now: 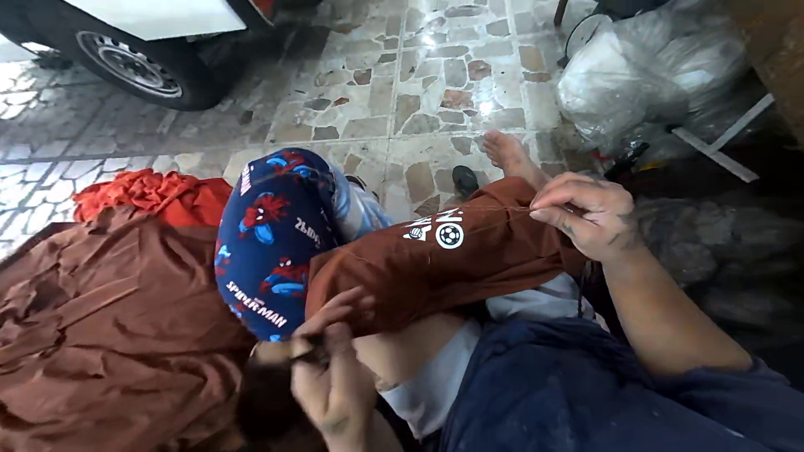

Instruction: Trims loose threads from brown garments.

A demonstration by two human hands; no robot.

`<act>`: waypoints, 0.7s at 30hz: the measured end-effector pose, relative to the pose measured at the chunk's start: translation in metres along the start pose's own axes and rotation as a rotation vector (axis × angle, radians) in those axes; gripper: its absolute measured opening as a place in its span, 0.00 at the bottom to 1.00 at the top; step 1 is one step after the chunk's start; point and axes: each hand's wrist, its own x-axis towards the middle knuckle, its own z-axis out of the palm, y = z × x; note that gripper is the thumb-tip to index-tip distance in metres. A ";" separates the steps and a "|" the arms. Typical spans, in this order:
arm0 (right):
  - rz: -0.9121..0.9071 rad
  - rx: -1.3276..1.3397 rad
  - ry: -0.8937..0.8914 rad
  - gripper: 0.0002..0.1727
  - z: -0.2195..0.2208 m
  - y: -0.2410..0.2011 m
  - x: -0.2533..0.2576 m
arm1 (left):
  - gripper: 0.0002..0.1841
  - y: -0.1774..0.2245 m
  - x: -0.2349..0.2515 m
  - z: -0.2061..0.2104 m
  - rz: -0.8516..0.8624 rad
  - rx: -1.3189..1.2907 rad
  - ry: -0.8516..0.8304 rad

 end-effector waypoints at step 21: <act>0.009 0.006 -0.173 0.10 -0.006 -0.024 -0.007 | 0.13 0.000 0.010 0.091 -0.026 -0.279 -0.480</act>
